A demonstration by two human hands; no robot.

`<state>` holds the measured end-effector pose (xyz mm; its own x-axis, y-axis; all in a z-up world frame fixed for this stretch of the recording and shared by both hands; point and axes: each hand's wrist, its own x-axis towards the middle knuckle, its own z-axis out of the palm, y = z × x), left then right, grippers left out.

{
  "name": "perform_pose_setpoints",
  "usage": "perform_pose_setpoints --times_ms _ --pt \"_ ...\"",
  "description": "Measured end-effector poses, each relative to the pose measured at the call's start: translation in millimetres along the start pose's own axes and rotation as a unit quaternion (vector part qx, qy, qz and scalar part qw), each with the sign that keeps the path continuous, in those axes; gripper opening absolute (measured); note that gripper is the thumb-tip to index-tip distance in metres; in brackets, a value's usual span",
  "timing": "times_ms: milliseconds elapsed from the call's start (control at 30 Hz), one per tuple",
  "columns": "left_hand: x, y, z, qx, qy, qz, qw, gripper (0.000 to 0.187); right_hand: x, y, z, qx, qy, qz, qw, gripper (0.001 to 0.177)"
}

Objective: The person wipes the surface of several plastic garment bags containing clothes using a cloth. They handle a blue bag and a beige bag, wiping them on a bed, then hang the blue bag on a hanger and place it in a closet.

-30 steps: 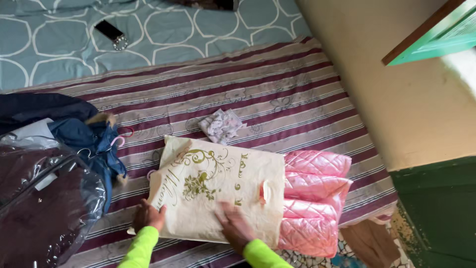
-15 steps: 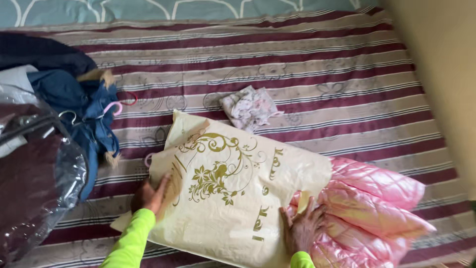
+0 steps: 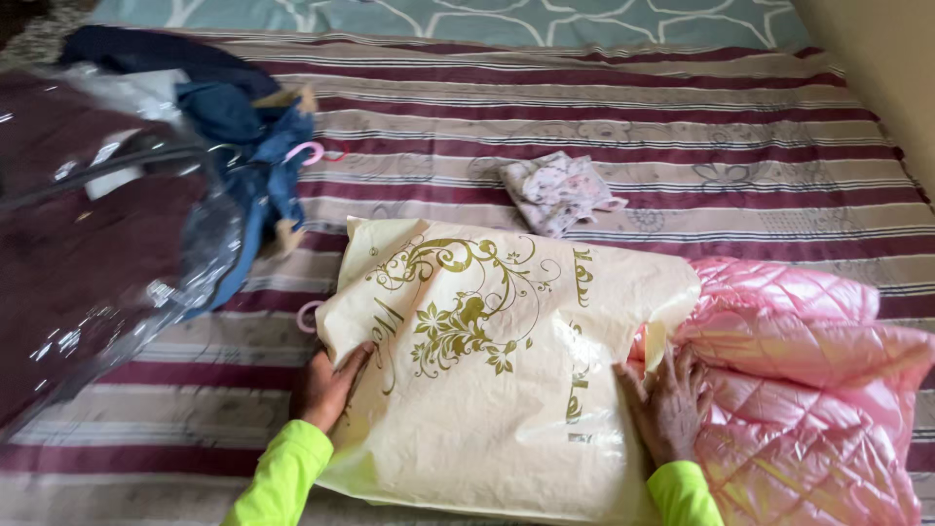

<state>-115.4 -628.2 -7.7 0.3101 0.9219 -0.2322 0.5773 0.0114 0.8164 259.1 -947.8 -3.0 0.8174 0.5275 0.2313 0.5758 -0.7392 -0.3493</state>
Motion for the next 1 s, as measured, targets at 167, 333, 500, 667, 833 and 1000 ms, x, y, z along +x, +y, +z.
perform_pose_setpoints --times_ms 167,333,500,667,833,1000 --pt "-35.0 -14.1 -24.6 -0.004 0.048 0.038 0.998 0.074 -17.2 10.8 3.4 0.049 0.059 -0.065 0.995 0.051" --pt "-21.8 -10.6 -42.7 0.147 0.046 0.037 0.987 0.082 12.7 54.6 -20.7 0.061 0.101 -0.053 0.992 0.042" --pt "41.8 -58.1 -41.8 0.114 0.152 -0.002 0.982 0.075 38.4 68.2 -44.9 0.021 -0.108 0.054 0.992 0.046" --pt "105.3 -109.5 -20.6 0.043 0.105 0.002 0.994 0.053 83.9 -25.7 -51.1 0.091 0.132 -0.093 0.983 0.070" --pt "111.9 -98.1 -31.6 -0.092 0.077 0.067 0.990 0.031 176.4 -148.2 -4.4 0.081 -0.036 -0.185 0.979 0.070" --pt "105.4 -87.4 -51.4 -0.122 0.100 0.043 0.986 0.033 227.8 -173.2 78.7 -0.138 -0.149 -0.158 0.966 0.080"
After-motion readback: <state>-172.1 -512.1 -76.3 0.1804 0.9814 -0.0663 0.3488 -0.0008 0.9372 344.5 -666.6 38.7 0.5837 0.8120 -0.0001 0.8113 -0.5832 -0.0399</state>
